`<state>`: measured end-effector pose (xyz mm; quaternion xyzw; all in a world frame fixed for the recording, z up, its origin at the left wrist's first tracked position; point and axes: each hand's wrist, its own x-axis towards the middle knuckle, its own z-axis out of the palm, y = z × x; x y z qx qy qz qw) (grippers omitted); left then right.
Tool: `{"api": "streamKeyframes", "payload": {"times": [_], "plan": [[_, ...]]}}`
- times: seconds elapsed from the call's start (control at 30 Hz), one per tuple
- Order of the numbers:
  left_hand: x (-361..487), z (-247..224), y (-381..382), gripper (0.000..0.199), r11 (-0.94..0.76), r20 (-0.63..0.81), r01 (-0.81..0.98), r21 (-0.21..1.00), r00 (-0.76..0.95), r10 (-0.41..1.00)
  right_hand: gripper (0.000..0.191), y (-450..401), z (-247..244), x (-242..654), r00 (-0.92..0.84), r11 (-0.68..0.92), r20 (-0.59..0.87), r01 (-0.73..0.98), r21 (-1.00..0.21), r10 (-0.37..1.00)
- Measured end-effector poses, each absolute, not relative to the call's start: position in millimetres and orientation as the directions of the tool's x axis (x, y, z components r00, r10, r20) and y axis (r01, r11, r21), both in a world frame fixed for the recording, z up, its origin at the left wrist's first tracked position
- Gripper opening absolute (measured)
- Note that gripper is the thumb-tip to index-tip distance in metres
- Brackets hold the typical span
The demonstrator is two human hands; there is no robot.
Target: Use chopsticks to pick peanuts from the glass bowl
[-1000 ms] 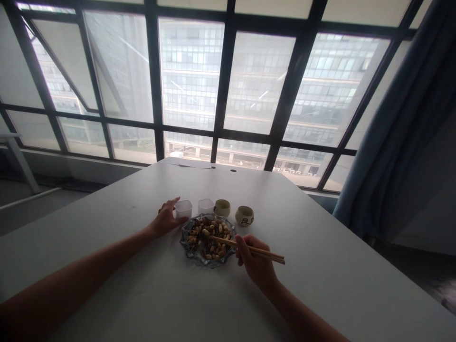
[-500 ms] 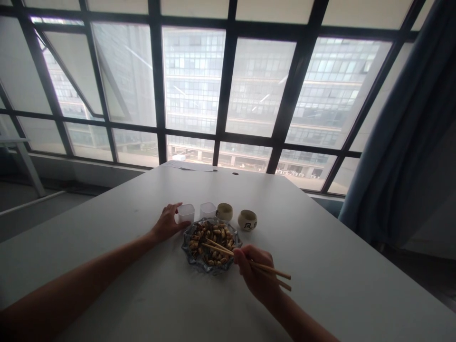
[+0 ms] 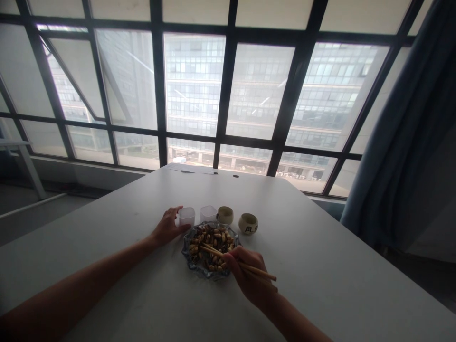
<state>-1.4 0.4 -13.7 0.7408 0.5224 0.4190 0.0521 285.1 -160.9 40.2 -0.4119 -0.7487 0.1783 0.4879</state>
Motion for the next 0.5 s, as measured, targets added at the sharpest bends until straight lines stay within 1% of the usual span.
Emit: {"api": "streamKeyframes", "payload": {"times": [0.2,0.4,0.5], "plan": [[-1.7,-11.5,-1.5,0.077,-0.439,0.528,0.703,0.559,0.106,0.843,0.033,-160.7,38.8,284.7,-0.175,0.599,0.590,0.438,-0.671,0.788],[-1.2,-12.4,-1.4,0.075,-0.454,0.552,0.683,0.571,0.090,0.829,0.026,-160.4,36.5,286.5,-0.201,0.640,0.627,0.444,-0.627,0.753],[-1.0,-11.0,-2.6,0.073,-0.456,0.550,0.680,0.574,0.092,0.830,0.027,-161.2,34.5,286.5,-0.193,0.644,0.633,0.434,-0.630,0.750]]}}
